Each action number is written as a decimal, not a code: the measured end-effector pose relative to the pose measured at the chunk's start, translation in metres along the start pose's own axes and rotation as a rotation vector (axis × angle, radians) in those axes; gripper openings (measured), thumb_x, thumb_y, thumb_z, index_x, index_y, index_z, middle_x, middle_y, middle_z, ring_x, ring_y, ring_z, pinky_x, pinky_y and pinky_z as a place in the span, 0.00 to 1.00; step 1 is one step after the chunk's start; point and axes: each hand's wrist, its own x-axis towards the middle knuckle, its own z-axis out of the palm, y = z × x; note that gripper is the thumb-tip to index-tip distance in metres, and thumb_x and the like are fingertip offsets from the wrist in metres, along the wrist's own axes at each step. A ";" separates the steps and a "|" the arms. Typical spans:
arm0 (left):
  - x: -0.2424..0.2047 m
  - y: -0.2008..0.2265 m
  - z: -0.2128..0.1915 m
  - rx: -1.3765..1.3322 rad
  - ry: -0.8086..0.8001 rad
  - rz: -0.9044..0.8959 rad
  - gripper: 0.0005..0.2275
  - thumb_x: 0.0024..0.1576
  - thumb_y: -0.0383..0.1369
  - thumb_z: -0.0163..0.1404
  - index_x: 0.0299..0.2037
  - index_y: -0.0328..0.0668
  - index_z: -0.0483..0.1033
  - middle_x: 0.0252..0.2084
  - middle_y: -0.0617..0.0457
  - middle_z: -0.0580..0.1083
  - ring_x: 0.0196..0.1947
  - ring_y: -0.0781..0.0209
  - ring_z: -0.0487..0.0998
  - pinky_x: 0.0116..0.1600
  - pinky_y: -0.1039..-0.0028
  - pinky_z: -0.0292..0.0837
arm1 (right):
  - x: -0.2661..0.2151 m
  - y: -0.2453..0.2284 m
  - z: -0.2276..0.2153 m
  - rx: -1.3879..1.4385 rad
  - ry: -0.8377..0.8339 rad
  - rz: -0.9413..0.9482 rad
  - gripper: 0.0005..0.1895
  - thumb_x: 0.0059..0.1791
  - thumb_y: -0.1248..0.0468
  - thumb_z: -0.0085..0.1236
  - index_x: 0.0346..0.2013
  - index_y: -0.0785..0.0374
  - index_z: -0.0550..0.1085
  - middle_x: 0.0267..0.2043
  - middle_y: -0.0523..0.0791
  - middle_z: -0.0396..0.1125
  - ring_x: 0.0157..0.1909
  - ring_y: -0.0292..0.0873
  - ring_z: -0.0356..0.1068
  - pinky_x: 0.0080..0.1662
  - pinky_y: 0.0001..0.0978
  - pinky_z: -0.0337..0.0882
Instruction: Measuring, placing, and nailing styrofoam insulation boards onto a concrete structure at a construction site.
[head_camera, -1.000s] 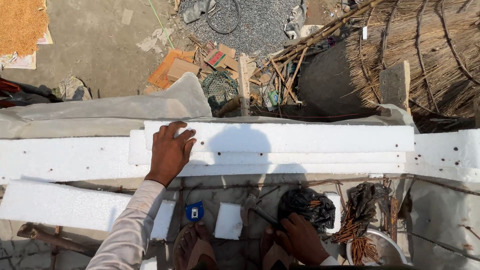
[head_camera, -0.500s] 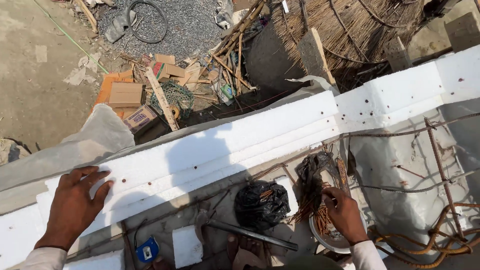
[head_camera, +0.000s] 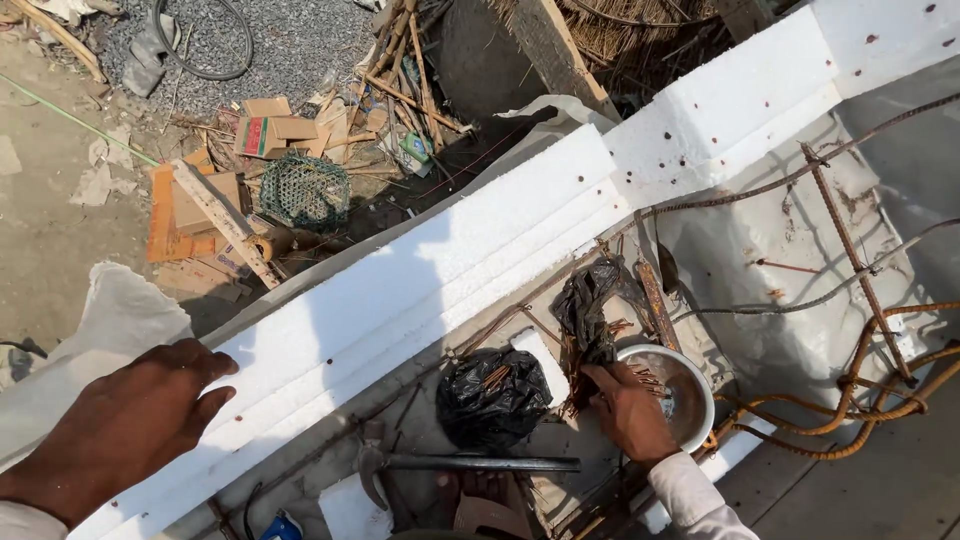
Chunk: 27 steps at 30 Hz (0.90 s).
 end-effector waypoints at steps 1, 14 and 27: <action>0.004 0.028 -0.009 -0.001 -0.044 0.016 0.17 0.60 0.41 0.45 0.60 0.59 0.75 0.56 0.59 0.74 0.59 0.56 0.75 0.61 0.64 0.75 | 0.000 -0.004 0.007 -0.116 0.025 0.004 0.27 0.47 0.64 0.57 0.62 0.54 0.69 0.56 0.56 0.65 0.53 0.62 0.69 0.51 0.51 0.72; 0.080 0.173 0.080 -0.171 0.255 0.564 0.09 0.57 0.34 0.54 0.46 0.43 0.77 0.42 0.48 0.74 0.45 0.47 0.76 0.45 0.58 0.76 | 0.004 0.032 0.017 -0.244 -0.034 -0.336 0.30 0.42 0.62 0.60 0.59 0.58 0.67 0.59 0.55 0.59 0.56 0.62 0.63 0.52 0.51 0.70; 0.080 0.206 0.112 -0.559 0.215 0.446 0.09 0.62 0.35 0.48 0.44 0.42 0.79 0.42 0.48 0.77 0.43 0.46 0.79 0.46 0.55 0.76 | 0.002 0.053 0.006 -0.290 0.046 -0.521 0.28 0.38 0.70 0.56 0.54 0.55 0.75 0.53 0.49 0.66 0.55 0.56 0.68 0.50 0.46 0.73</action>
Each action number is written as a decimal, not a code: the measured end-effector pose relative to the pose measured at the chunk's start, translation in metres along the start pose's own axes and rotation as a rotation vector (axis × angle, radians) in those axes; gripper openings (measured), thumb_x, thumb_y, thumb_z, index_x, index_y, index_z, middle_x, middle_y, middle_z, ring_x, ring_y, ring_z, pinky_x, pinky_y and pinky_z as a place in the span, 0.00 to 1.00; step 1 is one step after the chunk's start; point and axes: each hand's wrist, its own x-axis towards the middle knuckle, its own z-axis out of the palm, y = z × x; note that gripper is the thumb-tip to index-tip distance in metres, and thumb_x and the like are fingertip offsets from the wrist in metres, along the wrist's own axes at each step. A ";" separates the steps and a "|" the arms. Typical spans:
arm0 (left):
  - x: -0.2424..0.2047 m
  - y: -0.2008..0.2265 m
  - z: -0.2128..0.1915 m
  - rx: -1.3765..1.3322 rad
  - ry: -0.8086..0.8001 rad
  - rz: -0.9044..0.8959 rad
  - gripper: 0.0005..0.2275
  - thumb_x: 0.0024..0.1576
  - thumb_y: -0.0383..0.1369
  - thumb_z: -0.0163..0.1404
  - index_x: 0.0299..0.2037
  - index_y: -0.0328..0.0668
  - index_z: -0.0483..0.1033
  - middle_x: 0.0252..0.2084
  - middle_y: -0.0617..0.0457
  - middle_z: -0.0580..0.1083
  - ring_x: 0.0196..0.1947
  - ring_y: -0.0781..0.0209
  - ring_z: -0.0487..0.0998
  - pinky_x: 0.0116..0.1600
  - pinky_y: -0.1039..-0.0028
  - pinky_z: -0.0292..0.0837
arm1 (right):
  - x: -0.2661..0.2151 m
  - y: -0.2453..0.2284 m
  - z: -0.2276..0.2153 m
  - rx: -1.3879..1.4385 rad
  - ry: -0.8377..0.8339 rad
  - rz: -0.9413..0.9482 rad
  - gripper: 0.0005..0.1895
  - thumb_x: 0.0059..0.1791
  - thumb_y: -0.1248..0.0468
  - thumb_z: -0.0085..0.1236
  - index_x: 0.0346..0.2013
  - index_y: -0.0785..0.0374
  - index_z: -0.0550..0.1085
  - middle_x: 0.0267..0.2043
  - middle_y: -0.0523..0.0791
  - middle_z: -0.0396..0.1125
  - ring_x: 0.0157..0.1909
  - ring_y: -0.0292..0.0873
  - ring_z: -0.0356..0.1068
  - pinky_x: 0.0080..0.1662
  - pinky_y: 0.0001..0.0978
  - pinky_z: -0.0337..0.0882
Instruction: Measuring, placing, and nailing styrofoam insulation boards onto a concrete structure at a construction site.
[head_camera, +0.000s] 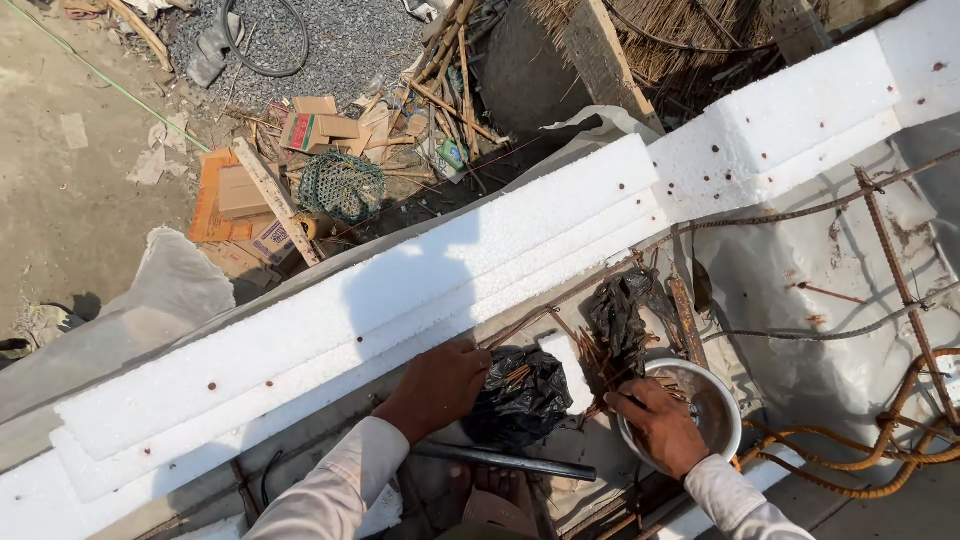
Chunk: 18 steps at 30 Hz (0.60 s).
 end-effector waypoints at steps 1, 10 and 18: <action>0.001 0.003 -0.002 -0.056 -0.002 -0.065 0.09 0.62 0.36 0.48 0.45 0.43 0.79 0.40 0.48 0.77 0.40 0.45 0.80 0.45 0.55 0.76 | 0.009 -0.013 -0.031 0.175 0.058 0.104 0.28 0.37 0.71 0.59 0.53 0.58 0.77 0.51 0.50 0.69 0.50 0.56 0.70 0.47 0.46 0.73; 0.048 0.061 0.046 -0.933 0.040 0.178 0.23 0.67 0.44 0.52 0.65 0.36 0.68 0.58 0.43 0.75 0.57 0.55 0.77 0.60 0.61 0.74 | 0.062 -0.049 -0.111 1.005 -0.048 0.596 0.07 0.47 0.73 0.62 0.38 0.68 0.83 0.34 0.47 0.76 0.22 0.39 0.71 0.26 0.33 0.72; 0.044 0.038 0.047 -1.462 -0.317 -0.213 0.21 0.64 0.45 0.51 0.63 0.44 0.67 0.43 0.50 0.75 0.37 0.61 0.79 0.45 0.68 0.79 | 0.133 -0.076 -0.063 1.227 -0.040 0.490 0.20 0.46 0.79 0.55 0.52 0.66 0.77 0.39 0.48 0.78 0.32 0.39 0.79 0.33 0.32 0.80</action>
